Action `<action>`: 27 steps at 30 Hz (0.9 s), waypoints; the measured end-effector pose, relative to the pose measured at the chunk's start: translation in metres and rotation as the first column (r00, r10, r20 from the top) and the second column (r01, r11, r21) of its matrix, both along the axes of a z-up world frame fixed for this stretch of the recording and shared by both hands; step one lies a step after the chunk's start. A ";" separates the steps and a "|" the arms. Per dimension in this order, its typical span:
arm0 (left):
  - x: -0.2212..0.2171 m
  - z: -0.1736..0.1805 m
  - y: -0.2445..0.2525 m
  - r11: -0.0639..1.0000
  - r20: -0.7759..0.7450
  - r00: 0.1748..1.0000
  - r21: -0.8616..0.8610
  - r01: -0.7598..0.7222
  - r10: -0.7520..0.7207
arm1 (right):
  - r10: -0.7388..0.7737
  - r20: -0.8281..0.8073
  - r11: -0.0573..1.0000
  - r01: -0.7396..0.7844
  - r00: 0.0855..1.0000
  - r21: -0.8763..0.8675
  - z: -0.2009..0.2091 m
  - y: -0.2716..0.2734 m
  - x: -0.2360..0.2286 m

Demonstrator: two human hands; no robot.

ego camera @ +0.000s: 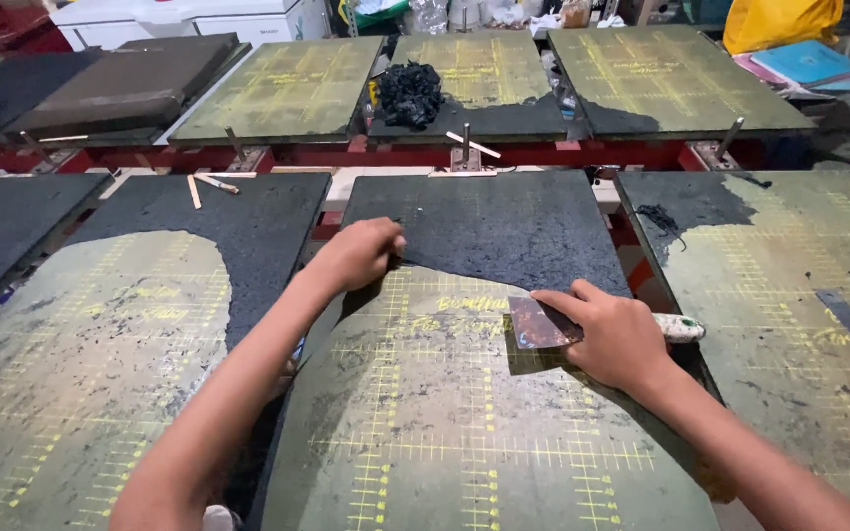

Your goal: The person uses a metal scraper to remove a dark, granular material from a green cutting mat. They repeatedly scrape the surface and gather the debris into a pile, occasionally using their hand to assist in collecting the material.

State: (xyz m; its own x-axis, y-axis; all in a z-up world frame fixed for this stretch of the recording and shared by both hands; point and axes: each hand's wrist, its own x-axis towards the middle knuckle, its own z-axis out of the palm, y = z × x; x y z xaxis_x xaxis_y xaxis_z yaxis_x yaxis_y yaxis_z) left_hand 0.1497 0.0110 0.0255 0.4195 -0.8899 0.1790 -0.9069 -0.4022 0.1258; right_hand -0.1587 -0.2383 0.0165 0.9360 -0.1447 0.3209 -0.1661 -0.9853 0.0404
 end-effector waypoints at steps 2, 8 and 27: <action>-0.010 0.017 0.010 0.974 -0.217 0.976 -0.218 -0.065 0.016 | -0.008 -0.034 1.000 0.009 0.999 0.016 0.002 0.001 0.001; -0.012 0.009 0.038 0.971 -0.290 0.957 -0.219 -0.099 0.032 | -0.012 -0.046 1.000 0.013 0.999 0.012 0.002 0.000 0.002; 0.038 -0.026 0.010 0.900 -0.333 0.845 0.034 -0.434 0.419 | -0.055 0.019 0.998 0.055 0.998 -0.008 -0.008 0.000 0.006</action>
